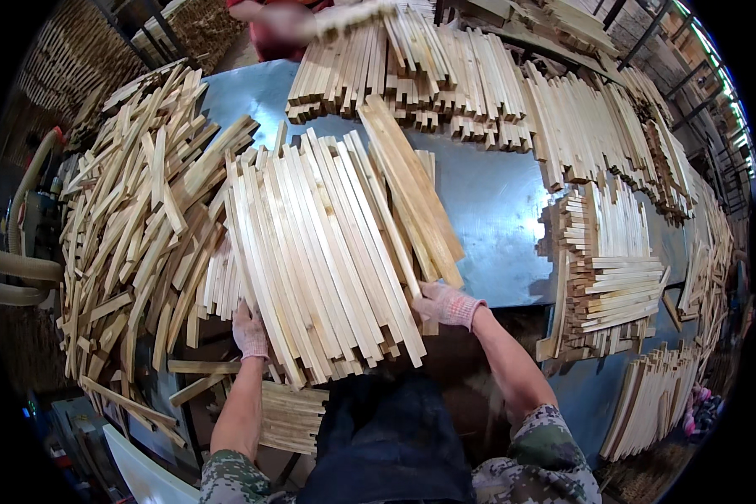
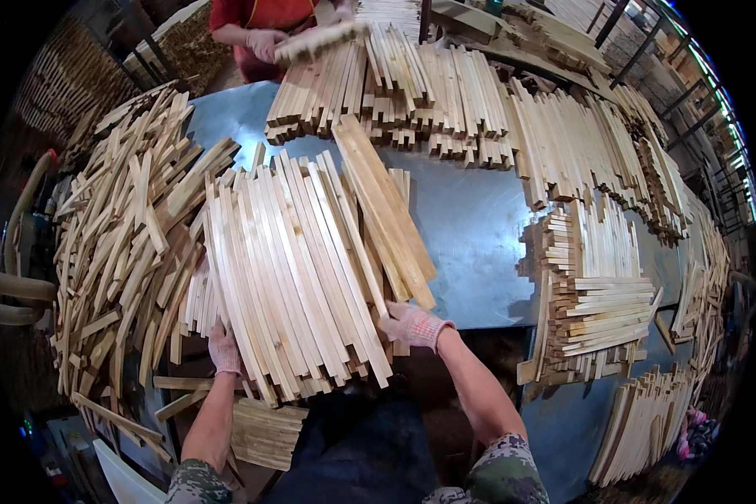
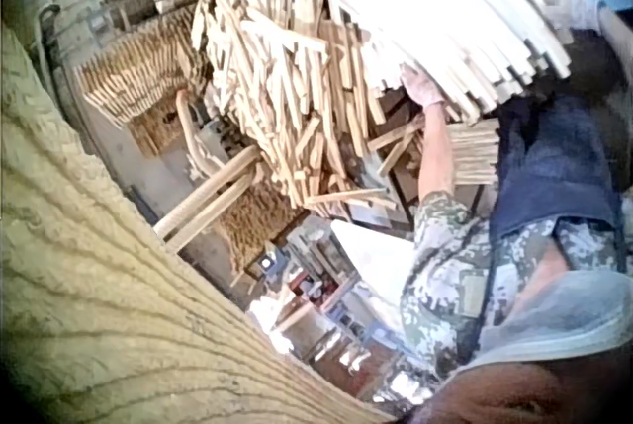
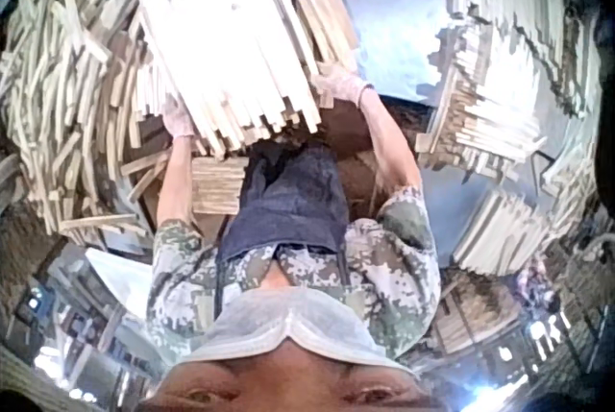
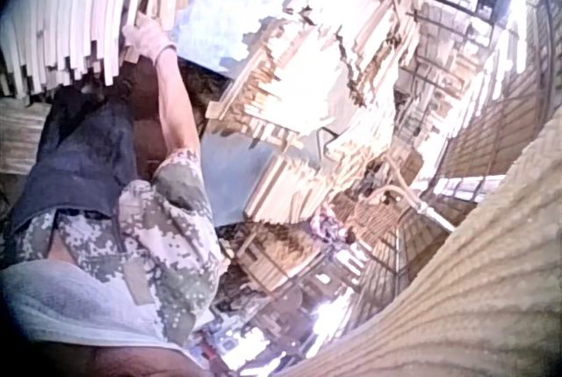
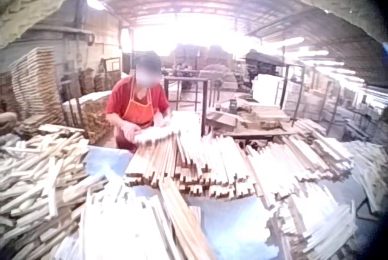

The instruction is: The person sorts and aligns wood strips on a table, places them onto a conveyor belt, and retrieves a stack of wood strips from a nearby sorting station to continue the process.

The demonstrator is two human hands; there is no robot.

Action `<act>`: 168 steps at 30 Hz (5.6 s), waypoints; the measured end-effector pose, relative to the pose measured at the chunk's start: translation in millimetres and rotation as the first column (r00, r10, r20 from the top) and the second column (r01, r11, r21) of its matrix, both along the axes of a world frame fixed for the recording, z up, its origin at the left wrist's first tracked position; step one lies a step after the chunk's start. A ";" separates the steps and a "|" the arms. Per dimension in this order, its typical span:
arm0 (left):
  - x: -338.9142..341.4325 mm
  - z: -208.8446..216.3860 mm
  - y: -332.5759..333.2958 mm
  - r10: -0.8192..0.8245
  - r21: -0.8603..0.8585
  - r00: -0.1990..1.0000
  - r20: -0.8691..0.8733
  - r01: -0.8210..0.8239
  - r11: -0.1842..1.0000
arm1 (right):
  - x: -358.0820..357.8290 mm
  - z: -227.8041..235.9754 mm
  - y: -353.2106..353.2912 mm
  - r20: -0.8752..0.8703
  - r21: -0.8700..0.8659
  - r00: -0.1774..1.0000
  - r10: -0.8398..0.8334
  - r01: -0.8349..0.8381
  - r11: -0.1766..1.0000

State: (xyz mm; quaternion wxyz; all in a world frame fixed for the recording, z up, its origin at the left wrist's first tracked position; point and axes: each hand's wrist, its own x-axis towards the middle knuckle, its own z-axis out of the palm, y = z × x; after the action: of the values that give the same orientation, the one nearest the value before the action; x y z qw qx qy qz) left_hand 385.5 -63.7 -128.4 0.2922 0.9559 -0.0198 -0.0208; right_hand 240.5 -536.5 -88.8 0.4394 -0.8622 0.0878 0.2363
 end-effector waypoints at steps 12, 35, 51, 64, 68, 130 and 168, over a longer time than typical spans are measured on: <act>-7.2 -6.1 0.6 0.088 -0.049 0.994 -0.065 -0.091 0.995 | 74.1 -25.7 53.5 0.441 -0.281 0.854 -0.276 0.423 0.861; -33.1 37.2 -29.1 0.108 -0.066 0.994 -0.019 -0.109 0.992 | 71.3 -28.7 56.5 0.394 -0.203 0.822 -0.412 0.515 0.833; -204.7 56.3 -4.1 0.308 -0.315 0.877 -0.368 -0.429 0.847 | -116.2 -6.3 81.5 0.278 -0.024 0.814 -0.511 0.537 0.843; -163.3 26.8 14.9 -0.017 -0.505 0.547 -0.837 -0.762 0.405 | -105.4 -64.9 63.0 -0.118 0.158 0.779 -0.616 0.628 0.762; -185.1 -37.6 41.2 -0.094 -0.638 0.684 -0.723 -0.609 0.472 | -96.5 -49.1 74.9 -0.248 0.370 0.663 -0.706 0.739 0.563; -869.1 217.6 502.1 0.857 -0.270 0.396 -0.329 -0.909 0.317 | -360.9 142.1 718.2 0.527 -0.134 0.306 0.793 -0.891 0.434; -1035.1 275.1 688.0 0.994 0.320 -0.086 0.064 -0.942 -0.102 | -391.4 188.5 882.3 0.181 -0.519 0.601 0.779 -0.615 0.595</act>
State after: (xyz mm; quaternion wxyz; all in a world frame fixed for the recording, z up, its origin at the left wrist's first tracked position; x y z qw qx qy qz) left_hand -649.6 624.3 146.7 0.0836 0.6849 0.7165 0.1027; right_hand -150.9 345.8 99.6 0.1274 -0.9233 -0.3072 0.1920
